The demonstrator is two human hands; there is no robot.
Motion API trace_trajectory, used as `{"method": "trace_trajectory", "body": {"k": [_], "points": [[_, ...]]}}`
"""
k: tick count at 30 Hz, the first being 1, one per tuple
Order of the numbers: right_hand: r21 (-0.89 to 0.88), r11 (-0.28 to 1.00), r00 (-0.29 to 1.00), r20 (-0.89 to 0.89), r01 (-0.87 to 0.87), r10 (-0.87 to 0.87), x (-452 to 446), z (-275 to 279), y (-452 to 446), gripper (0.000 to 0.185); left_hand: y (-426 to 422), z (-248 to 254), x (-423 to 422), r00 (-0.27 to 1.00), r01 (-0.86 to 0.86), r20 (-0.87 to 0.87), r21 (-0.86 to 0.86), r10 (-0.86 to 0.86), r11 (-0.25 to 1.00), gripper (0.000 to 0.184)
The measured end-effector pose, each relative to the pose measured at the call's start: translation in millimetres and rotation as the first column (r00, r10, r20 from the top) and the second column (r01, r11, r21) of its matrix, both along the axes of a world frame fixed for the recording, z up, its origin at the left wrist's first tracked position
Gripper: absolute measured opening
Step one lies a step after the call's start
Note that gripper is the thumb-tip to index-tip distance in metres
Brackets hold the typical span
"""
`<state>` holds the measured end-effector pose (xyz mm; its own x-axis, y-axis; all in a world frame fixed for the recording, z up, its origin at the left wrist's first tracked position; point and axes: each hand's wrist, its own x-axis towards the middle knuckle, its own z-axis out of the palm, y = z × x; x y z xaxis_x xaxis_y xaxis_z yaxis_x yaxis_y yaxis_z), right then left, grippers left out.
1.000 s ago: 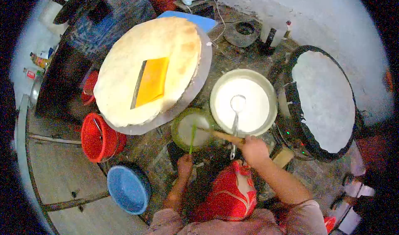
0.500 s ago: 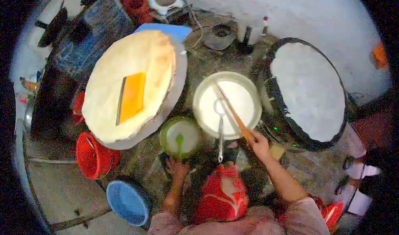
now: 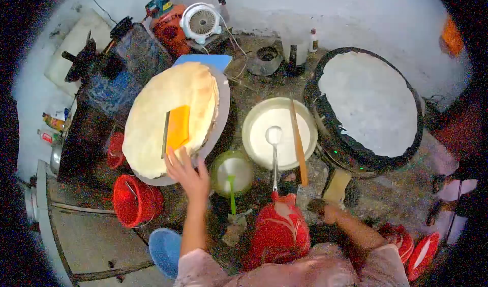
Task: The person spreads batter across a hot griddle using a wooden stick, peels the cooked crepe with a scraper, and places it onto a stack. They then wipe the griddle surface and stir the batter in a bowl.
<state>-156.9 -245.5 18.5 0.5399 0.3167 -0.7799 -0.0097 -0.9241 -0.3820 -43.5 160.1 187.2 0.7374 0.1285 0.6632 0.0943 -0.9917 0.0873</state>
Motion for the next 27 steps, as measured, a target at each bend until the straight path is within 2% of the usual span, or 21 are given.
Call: {"method": "trace_trajectory", "body": {"k": [2,4,5,6,7,8,9,11,13,14,16,18,20,22,24,25,26,27], "points": [[0.033,0.998,0.998,0.025,0.054,-0.055,-27.8,-14.3,-14.7,0.036,27.9,2.6,37.7,0.990,-0.137,-0.040,-0.051,0.135,0.989,0.061],[0.066,0.989,0.989,0.053,0.132,-0.136,-55.8,-40.5,-30.4,0.035,43.5,3.9,65.4,0.903,-0.309,-0.337,-0.080,0.266,0.948,0.070],[0.234,0.925,0.951,0.007,0.300,-0.311,-67.2,-60.3,-37.9,0.036,40.8,21.1,71.9,0.789,-0.381,-0.543,-0.066,0.287,0.922,0.077],[0.101,0.973,0.975,0.056,0.209,-0.215,-67.0,-52.2,-36.5,0.037,43.5,23.9,77.9,0.699,-0.407,-0.667,-0.074,0.258,0.910,0.078],[-0.036,0.993,0.991,0.084,0.110,-0.106,-65.0,-37.0,-32.4,0.038,48.4,20.5,78.4,0.750,-0.329,-0.629,-0.084,0.206,0.941,0.074],[-0.036,0.988,0.985,0.093,0.151,-0.148,-61.4,-14.2,-27.1,0.038,41.8,34.5,76.7,0.741,-0.280,-0.647,-0.058,0.178,0.958,0.067],[0.014,0.985,0.981,0.094,0.170,-0.171,-60.1,3.4,-24.3,0.038,56.9,22.7,80.4,0.805,-0.192,-0.577,-0.032,0.138,0.981,0.055],[0.067,0.974,0.970,0.098,0.218,-0.224,-62.1,14.1,-26.5,0.038,56.0,48.1,72.1,0.833,-0.065,-0.552,-0.039,0.033,0.997,0.041],[0.326,0.911,0.914,0.229,0.253,-0.336,-62.0,14.0,-31.0,0.038,70.6,63.3,69.1,0.936,-0.037,-0.347,0.049,0.052,0.998,0.034],[0.329,0.903,0.903,0.233,0.276,-0.361,-58.3,28.2,-30.1,0.038,75.8,66.0,71.1,0.976,-0.030,-0.217,-0.065,0.015,0.997,0.030],[0.372,0.868,0.796,0.386,0.329,-0.467,-41.9,76.6,-21.9,0.032,54.9,92.8,50.0,0.981,0.146,-0.106,-0.162,-0.165,0.976,0.024],[0.521,0.789,0.727,0.394,0.326,-0.562,-23.1,118.2,-12.0,0.031,-8.2,120.5,14.6,0.944,0.310,-0.073,-0.125,-0.321,0.942,0.021],[0.714,0.700,0.428,0.639,-0.022,-0.639,-8.6,170.2,-1.4,0.043,-74.2,131.7,-21.5,0.863,0.491,-0.131,-0.016,-0.488,0.871,0.017],[0.624,0.780,0.300,0.755,-0.056,-0.583,4.9,226.7,8.7,0.053,-123.7,123.4,-48.5,0.776,0.618,-0.304,0.196,-0.552,0.761,0.017],[0.360,0.916,0.132,0.931,-0.179,-0.340,13.5,254.0,2.2,0.049,-172.7,114.9,-74.7,0.647,0.754,-0.424,0.232,-0.634,0.615,0.027],[0.206,0.955,0.071,0.978,-0.213,-0.195,14.6,260.8,-3.2,0.043,-194.3,111.8,-83.1,0.559,0.827,-0.362,0.178,-0.746,0.533,0.030],[0.069,0.969,-0.070,0.994,-0.235,-0.088,17.8,266.5,-10.9,0.028,-211.0,109.3,-88.1,0.456,0.890,-0.293,0.131,-0.840,0.437,0.033],[0.016,0.973,0.117,0.993,-0.232,0.012,19.0,262.0,-20.6,0.022,-220.7,103.9,-89.8,0.405,0.912,-0.297,0.062,-0.865,0.405,0.038]]}}
